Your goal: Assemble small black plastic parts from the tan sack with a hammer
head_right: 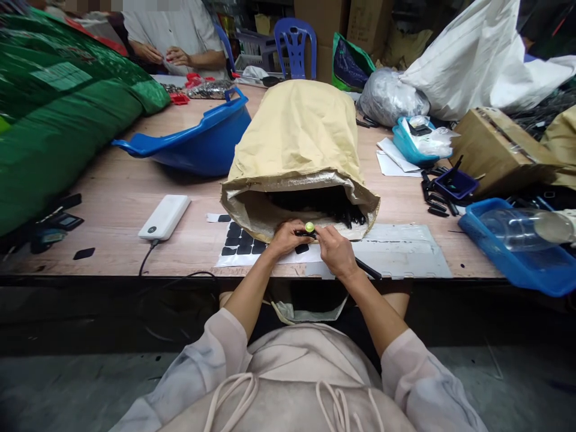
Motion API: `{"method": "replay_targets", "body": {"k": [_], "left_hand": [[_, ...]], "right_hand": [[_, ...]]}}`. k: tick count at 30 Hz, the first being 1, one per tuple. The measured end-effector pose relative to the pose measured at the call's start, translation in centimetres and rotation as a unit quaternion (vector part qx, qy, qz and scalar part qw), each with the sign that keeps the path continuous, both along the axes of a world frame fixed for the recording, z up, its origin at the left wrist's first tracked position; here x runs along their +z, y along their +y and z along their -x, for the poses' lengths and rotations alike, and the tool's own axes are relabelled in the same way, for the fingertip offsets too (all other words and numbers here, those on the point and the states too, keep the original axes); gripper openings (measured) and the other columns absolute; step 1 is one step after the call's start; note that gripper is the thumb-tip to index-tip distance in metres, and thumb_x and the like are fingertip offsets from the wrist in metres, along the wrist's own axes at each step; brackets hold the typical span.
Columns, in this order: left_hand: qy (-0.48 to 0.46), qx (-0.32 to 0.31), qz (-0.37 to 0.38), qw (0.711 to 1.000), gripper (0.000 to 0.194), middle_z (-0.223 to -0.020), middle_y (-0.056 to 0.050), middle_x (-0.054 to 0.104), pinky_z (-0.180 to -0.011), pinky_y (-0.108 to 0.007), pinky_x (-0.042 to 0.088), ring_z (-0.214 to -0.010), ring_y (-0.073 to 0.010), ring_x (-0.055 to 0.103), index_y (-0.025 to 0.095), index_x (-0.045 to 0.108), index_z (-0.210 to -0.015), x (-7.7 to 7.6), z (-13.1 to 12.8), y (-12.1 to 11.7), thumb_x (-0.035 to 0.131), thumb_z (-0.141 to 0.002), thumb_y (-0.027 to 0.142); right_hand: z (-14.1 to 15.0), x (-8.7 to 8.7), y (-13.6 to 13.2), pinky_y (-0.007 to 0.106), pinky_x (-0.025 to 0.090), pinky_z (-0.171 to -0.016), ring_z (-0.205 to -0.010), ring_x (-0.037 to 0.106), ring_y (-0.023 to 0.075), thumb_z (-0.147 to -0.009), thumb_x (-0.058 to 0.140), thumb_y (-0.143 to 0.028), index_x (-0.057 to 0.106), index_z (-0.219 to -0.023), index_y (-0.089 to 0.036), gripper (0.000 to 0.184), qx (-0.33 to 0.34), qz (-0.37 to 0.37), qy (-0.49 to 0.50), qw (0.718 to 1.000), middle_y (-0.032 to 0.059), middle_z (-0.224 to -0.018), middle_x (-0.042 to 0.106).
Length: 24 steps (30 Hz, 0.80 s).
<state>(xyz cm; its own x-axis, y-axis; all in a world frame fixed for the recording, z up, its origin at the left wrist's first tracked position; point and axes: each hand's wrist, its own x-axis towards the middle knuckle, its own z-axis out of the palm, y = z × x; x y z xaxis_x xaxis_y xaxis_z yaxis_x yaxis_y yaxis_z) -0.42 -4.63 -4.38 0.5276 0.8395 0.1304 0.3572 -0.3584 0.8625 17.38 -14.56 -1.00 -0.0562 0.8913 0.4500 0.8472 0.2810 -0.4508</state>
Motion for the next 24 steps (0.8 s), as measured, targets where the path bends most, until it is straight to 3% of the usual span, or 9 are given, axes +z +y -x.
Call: {"method": "replay_targets", "body": {"k": [9,15,24], "left_hand": [[-0.005,0.011,0.012,1.000,0.017,-0.088,-0.002,0.073,-0.077,-0.028,0.049,-0.086,-0.0183,0.067,0.021,0.085,-0.090,0.2,-0.1,-0.1,0.088,-0.074,0.023],[0.016,-0.009,0.010,1.000,0.010,-0.080,0.000,0.068,-0.073,-0.027,0.047,-0.080,-0.0162,0.063,0.019,0.082,-0.080,0.6,0.0,0.2,0.084,-0.076,0.028],[0.010,0.014,0.029,0.999,0.020,-0.088,-0.003,0.074,-0.075,-0.029,0.053,-0.084,-0.0190,0.069,0.021,0.085,-0.092,0.1,-0.2,0.1,0.087,-0.073,0.026]], "right_hand": [[-0.8,0.8,-0.7,0.032,0.057,-0.088,-0.098,0.070,0.0201,-0.107,0.046,-0.031,0.070,-0.128,-0.026,0.033,-0.020,-0.027,0.043,0.999,0.0071,-0.107,0.074],[0.7,0.2,-0.4,0.029,0.056,-0.081,-0.093,0.069,0.0198,-0.105,0.047,-0.026,0.070,-0.130,-0.025,0.034,-0.007,0.025,-0.016,1.000,0.0071,-0.103,0.071],[-0.8,0.1,-0.8,0.032,0.056,-0.085,-0.095,0.069,0.0208,-0.106,0.045,-0.031,0.070,-0.129,-0.027,0.034,-0.029,0.007,0.008,1.000,0.0069,-0.104,0.073]]}}
